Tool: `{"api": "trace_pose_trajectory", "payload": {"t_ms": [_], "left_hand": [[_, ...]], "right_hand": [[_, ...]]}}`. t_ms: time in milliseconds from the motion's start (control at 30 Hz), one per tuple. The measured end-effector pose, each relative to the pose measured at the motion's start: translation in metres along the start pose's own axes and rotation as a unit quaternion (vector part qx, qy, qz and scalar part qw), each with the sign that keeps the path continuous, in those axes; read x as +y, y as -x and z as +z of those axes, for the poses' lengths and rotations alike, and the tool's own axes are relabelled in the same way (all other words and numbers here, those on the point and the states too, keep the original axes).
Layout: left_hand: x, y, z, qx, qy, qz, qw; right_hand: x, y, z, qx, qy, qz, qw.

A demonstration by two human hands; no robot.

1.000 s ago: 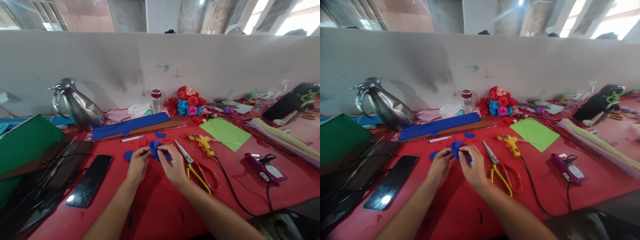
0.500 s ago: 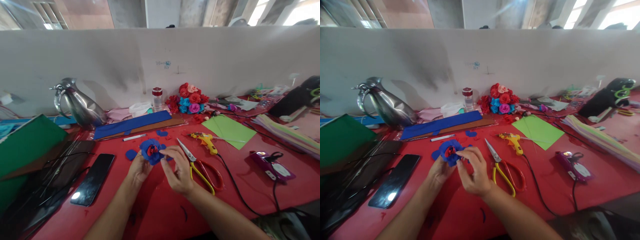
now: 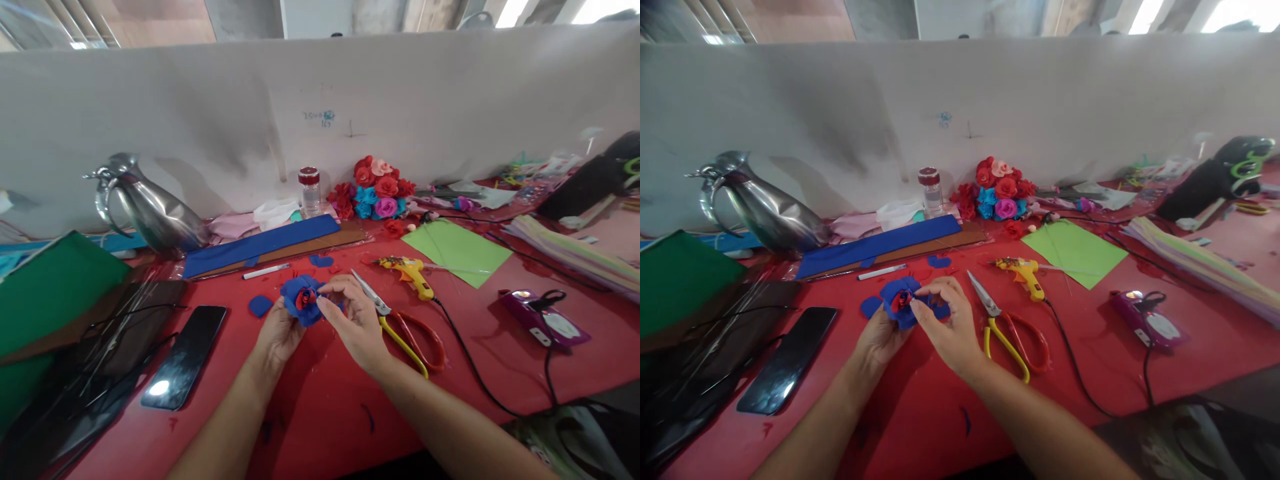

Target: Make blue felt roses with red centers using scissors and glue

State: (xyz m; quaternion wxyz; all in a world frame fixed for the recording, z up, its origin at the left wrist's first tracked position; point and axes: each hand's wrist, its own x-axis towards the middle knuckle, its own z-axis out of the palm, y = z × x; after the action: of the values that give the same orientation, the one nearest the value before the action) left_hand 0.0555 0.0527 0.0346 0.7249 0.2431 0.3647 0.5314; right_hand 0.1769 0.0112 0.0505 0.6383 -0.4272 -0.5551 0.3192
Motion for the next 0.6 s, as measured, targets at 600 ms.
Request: {"api": "trace_pose_trajectory", "payload": {"t_ms": [600], "left_hand": [[-0.0033, 0.0033, -0.0023, -0.024, 0.019, 0.031, 0.999]], "right_hand": [[-0.0010, -0.0061, -0.0015, -0.011, -0.065, 0.097, 0.993]]}}
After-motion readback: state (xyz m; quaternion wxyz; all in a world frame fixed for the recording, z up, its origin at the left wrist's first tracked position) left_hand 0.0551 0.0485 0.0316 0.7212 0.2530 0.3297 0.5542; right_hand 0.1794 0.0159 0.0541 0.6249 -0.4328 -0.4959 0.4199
